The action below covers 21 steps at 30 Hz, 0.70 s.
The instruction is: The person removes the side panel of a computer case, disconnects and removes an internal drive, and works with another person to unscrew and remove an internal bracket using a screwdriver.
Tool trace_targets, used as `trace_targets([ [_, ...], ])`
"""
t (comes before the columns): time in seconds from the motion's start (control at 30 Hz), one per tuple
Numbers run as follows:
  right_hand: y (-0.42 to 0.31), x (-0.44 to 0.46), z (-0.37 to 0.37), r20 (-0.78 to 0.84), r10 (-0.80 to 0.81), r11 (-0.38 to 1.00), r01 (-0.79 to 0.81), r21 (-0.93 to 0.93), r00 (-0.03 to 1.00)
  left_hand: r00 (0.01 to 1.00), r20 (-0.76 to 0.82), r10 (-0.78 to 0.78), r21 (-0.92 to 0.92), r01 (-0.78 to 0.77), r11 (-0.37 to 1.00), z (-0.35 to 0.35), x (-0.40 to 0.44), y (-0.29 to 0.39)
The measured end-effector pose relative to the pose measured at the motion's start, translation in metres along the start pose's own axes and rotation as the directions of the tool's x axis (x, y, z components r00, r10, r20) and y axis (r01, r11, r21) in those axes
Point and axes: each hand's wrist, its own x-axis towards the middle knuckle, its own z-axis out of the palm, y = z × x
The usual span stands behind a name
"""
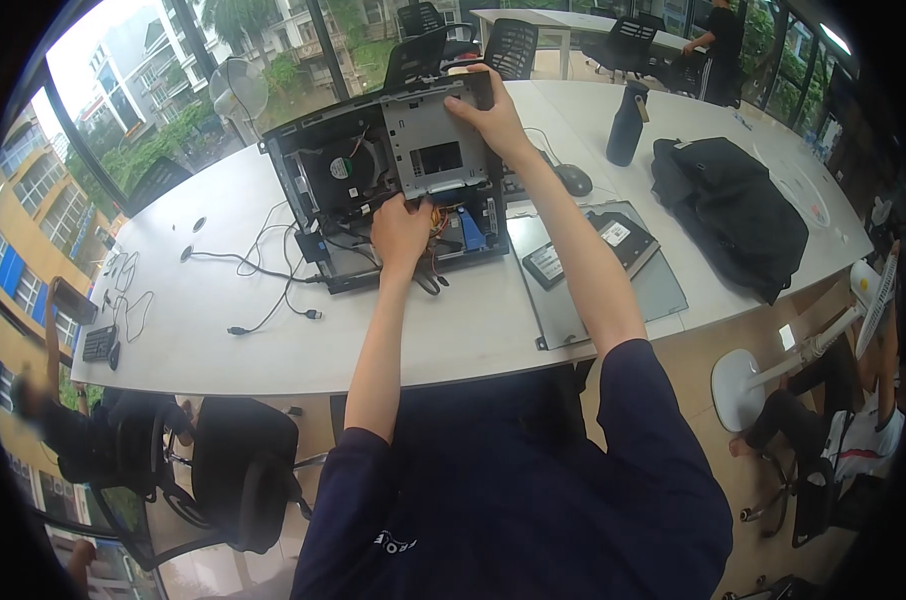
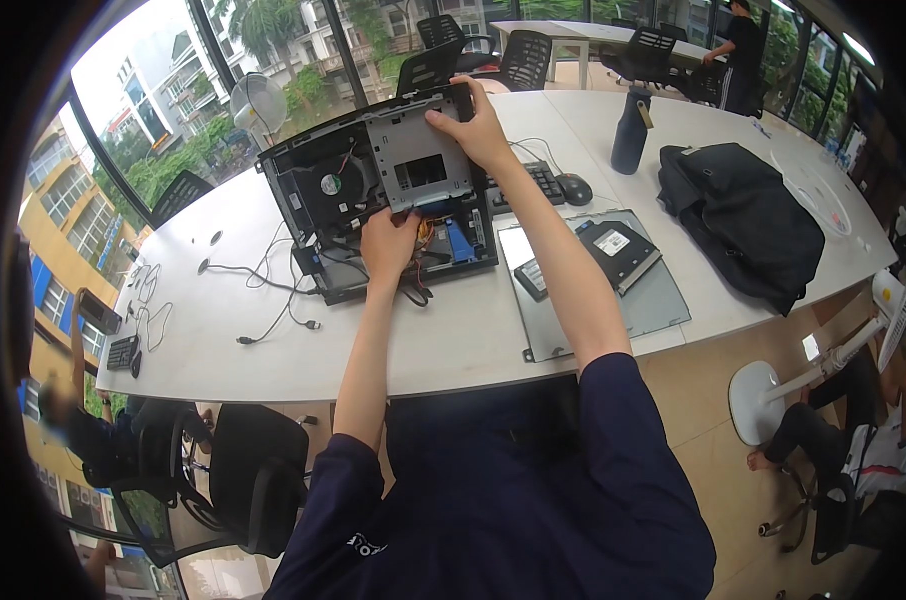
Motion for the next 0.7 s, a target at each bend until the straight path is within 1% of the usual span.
trace_targets([
  [0.07,0.002,0.000,-0.001,0.003,-0.015,1.000,0.016,-0.011,1.000,1.000,-0.012,-0.007,-0.025,0.006,1.000,0.001,-0.001,0.000],
  [0.1,0.002,-0.001,-0.001,0.008,-0.013,1.000,0.013,0.020,1.000,1.000,-0.016,-0.011,-0.025,0.010,1.000,0.001,-0.003,0.002],
  [0.17,-0.001,0.000,0.000,0.019,-0.016,0.998,0.014,0.055,1.000,0.995,-0.087,0.048,-0.023,-0.050,0.998,0.002,-0.008,0.006],
  [0.23,-0.001,0.000,-0.001,0.008,-0.050,0.999,0.050,-0.007,0.999,0.992,-0.108,0.068,-0.020,-0.071,0.997,0.001,-0.010,0.007],
  [0.3,-0.003,-0.003,-0.001,0.018,-0.024,0.999,0.023,0.026,1.000,0.986,-0.136,0.098,-0.001,-0.099,0.995,0.002,-0.010,0.007],
  [0.33,-0.006,-0.004,0.000,0.022,0.003,0.998,-0.004,0.056,1.000,0.986,-0.140,0.095,0.001,-0.096,0.995,0.002,-0.009,0.006],
  [0.47,-0.006,-0.003,0.001,0.013,-0.006,0.998,0.006,0.057,1.000,0.988,-0.123,0.095,-0.026,-0.099,0.995,0.001,-0.011,0.004],
  [0.53,0.000,0.000,0.001,-0.009,-0.072,0.997,0.072,0.001,0.997,0.986,-0.139,0.095,-0.043,-0.102,0.994,0.000,-0.011,0.005],
  [0.6,0.000,-0.001,0.000,-0.009,-0.056,0.998,0.056,0.002,0.998,0.985,-0.116,0.127,-0.041,-0.132,0.990,-0.002,-0.013,0.005],
  [0.7,-0.018,-0.005,0.003,0.013,0.023,0.999,-0.023,0.041,1.000,0.981,-0.146,0.131,-0.028,-0.137,0.990,0.007,-0.006,-0.008],
])
